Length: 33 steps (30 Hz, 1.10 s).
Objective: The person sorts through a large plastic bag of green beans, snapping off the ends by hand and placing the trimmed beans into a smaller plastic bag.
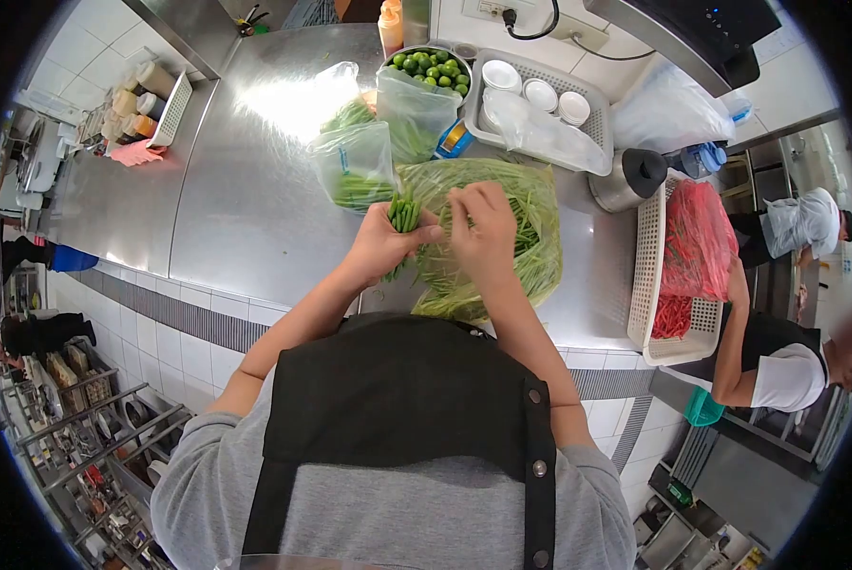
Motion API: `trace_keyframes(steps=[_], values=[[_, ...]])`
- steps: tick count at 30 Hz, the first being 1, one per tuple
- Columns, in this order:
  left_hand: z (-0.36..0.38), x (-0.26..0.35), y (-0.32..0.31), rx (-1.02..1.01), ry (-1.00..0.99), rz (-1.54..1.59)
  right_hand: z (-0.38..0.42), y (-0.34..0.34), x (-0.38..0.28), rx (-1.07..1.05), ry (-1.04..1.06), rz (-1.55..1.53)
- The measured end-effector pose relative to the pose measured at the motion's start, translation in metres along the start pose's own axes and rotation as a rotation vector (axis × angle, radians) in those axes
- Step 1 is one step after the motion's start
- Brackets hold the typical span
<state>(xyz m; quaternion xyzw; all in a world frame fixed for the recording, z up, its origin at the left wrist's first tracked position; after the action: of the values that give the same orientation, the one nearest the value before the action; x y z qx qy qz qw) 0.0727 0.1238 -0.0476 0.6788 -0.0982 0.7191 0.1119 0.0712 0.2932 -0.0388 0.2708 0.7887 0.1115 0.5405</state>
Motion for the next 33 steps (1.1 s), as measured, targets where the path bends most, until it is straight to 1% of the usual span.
trace_keyframes(steps=[1, 2, 3, 4, 5, 6, 7, 8, 10, 11, 12, 14, 15, 16, 18, 19, 21, 22, 23, 24, 25, 27, 28, 29, 30, 31, 32, 33], values=[[0.001, 0.002, 0.001, 0.003, 0.0, -0.001, -0.003, 0.002, 0.006, 0.012, -0.037, 0.05], [0.003, 0.005, 0.002, 0.025, 0.024, 0.086, -0.006, 0.007, 0.011, 0.01, -0.037, 0.048], [0.005, 0.006, 0.002, 0.045, 0.05, 0.174, -0.01, 0.012, 0.015, -0.18, -0.196, 0.27], [0.005, 0.005, 0.003, 0.041, 0.053, 0.174, -0.01, 0.017, 0.02, -0.371, -0.358, 0.492], [0.003, 0.003, 0.006, 0.126, 0.056, 0.327, -0.009, 0.021, 0.025, -0.368, -0.362, 0.494], [0.001, 0.0, 0.01, 0.214, 0.057, 0.48, -0.006, 0.021, 0.033, -0.482, -0.487, 0.333], [0.0, -0.006, 0.015, 0.228, 0.081, 0.597, -0.002, 0.02, 0.038, -0.594, -0.607, 0.166], [-0.001, -0.012, 0.02, 0.229, 0.083, 0.598, 0.005, 0.016, 0.04, -0.596, -0.609, 0.165], [-0.005, -0.018, 0.026, 0.376, 0.065, 0.806, 0.021, 0.007, 0.034, -0.628, -0.64, -0.423], [-0.006, -0.019, 0.028, 0.418, 0.064, 0.819, 0.024, 0.005, 0.036, -0.703, -0.607, -0.426], [-0.006, -0.019, 0.03, 0.415, 0.064, 0.82, 0.027, 0.002, 0.03, -0.701, -0.607, -0.425], [-0.007, -0.02, 0.033, 0.459, 0.049, 0.867, 0.037, -0.01, 0.013, -0.55, -0.595, -0.384], [-0.007, -0.02, 0.033, 0.458, 0.05, 0.866, 0.039, -0.014, 0.006, -0.482, -0.542, -0.37], [-0.007, -0.02, 0.032, 0.473, 0.046, 0.86, 0.041, -0.015, 0.003, -0.481, -0.543, -0.371], [-0.006, -0.021, 0.033, 0.489, 0.041, 0.854, 0.04, -0.015, -0.006, -0.335, -0.34, -0.352], [-0.004, -0.022, 0.034, 0.457, 0.07, 0.859, 0.036, -0.013, -0.012, -0.336, -0.339, -0.354], [-0.001, -0.027, 0.035, 0.426, 0.104, 0.863, 0.029, -0.004, -0.025, -0.484, -0.164, -0.38], [-0.001, -0.033, 0.035, 0.424, 0.147, 0.892, 0.029, -0.002, -0.026, -0.482, -0.165, -0.38], [-0.001, -0.037, 0.036, 0.421, 0.189, 0.92, 0.028, -0.001, -0.025, -0.645, -0.194, -0.372], [-0.001, -0.038, 0.037, 0.418, 0.189, 0.919, 0.028, 0.0, -0.025, -0.808, -0.223, -0.362], [-0.001, -0.04, 0.038, 0.387, 0.225, 0.979, 0.028, 0.001, -0.02, -0.804, -0.223, -0.361], [0.0, -0.04, 0.038, 0.355, 0.262, 1.041, 0.031, 0.002, 0.0, -0.931, -0.288, -0.128], [0.002, -0.037, 0.037, 0.338, 0.317, 1.057, 0.03, 0.004, 0.008, -0.933, -0.287, -0.127], [0.005, -0.036, 0.037, 0.323, 0.372, 1.073, 0.029, 0.009, 0.017, -0.816, -0.35, -0.007], [0.007, -0.04, 0.038, 0.328, 0.371, 1.076, 0.027, 0.015, 0.027, -0.697, -0.409, 0.11], [0.008, -0.046, 0.039, 0.229, 0.353, 1.138, 0.026, 0.022, 0.038, -0.702, -0.408, 0.11], [0.009, -0.051, 0.039, 0.126, 0.335, 1.199, 0.023, 0.031, 0.051, -0.622, -0.41, 0.167], [0.01, -0.053, 0.037, 0.124, 0.336, 1.2, 0.021, 0.038, 0.059, -0.54, -0.413, 0.225]])
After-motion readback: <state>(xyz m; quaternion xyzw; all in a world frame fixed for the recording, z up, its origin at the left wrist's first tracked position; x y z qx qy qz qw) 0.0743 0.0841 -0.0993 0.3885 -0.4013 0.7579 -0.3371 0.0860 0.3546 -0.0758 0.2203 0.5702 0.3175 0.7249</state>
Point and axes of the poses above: each hand's wrist, its own z-axis away from the middle knuckle, its own y-axis out of the back of the hand, x = y × z, the point moved 1 cm from there along -z, towards the middle knuckle, and after that the axes turned 11 degrees about -y, right-handed, at the moved point
